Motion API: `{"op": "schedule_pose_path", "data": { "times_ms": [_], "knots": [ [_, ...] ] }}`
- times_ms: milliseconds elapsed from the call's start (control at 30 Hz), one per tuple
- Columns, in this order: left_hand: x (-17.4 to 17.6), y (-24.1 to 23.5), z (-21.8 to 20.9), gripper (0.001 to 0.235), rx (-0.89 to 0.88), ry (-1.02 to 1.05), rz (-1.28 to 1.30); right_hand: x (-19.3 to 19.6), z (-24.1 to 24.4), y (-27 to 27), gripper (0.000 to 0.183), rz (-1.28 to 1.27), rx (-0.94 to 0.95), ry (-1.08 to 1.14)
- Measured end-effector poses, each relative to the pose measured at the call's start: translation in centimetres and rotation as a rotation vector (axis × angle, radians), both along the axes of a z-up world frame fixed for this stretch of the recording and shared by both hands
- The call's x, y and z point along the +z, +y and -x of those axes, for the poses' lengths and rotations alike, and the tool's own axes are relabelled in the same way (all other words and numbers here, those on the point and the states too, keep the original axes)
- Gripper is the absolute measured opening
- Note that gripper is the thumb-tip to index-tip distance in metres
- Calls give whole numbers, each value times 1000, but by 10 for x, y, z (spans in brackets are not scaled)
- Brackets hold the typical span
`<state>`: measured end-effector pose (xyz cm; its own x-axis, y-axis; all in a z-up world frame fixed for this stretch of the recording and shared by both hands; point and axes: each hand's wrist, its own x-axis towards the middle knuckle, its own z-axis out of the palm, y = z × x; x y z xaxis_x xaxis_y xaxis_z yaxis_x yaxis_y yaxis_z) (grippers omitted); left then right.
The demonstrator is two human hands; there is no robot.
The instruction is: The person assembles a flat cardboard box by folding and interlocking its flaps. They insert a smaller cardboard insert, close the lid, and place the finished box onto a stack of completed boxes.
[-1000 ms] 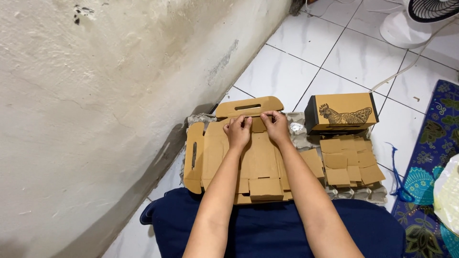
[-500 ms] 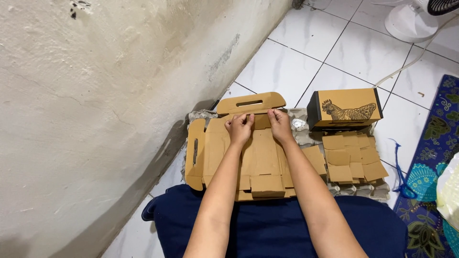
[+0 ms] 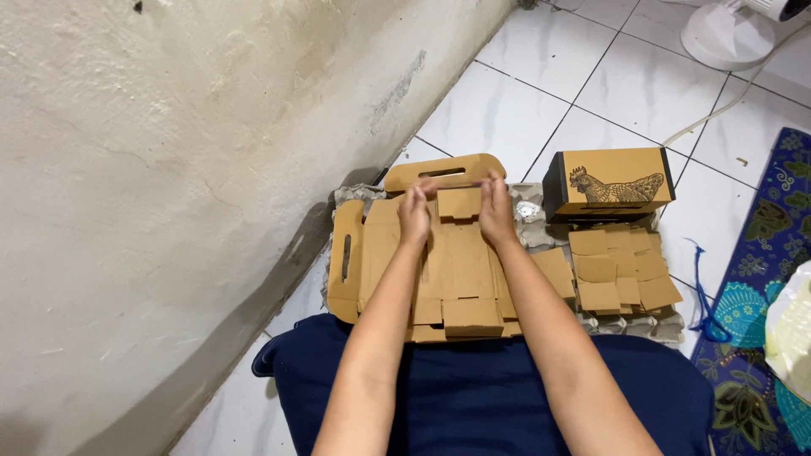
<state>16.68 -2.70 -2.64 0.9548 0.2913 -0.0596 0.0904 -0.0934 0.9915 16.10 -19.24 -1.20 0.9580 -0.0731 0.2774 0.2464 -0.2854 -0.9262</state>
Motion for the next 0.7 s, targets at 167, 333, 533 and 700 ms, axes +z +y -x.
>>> {"op": "schedule_pose_path", "data": {
  "times_ms": [167, 333, 533, 700],
  "knots": [
    [15, 34, 31, 31, -57, -303, -24, 12, 8, -18, 36, -196, -57, 52],
    [48, 59, 84, 27, -244, -175, -728, -21, 14, -47, 22, 202, -114, -158],
    [79, 54, 129, 71, -592, 127, -1125, 31, 60, -8, 21, 755, 335, -17],
    [65, 50, 133, 79, -609, 226, -1111, 104, 101, 17, 129, 700, 346, 368]
  ]
}}
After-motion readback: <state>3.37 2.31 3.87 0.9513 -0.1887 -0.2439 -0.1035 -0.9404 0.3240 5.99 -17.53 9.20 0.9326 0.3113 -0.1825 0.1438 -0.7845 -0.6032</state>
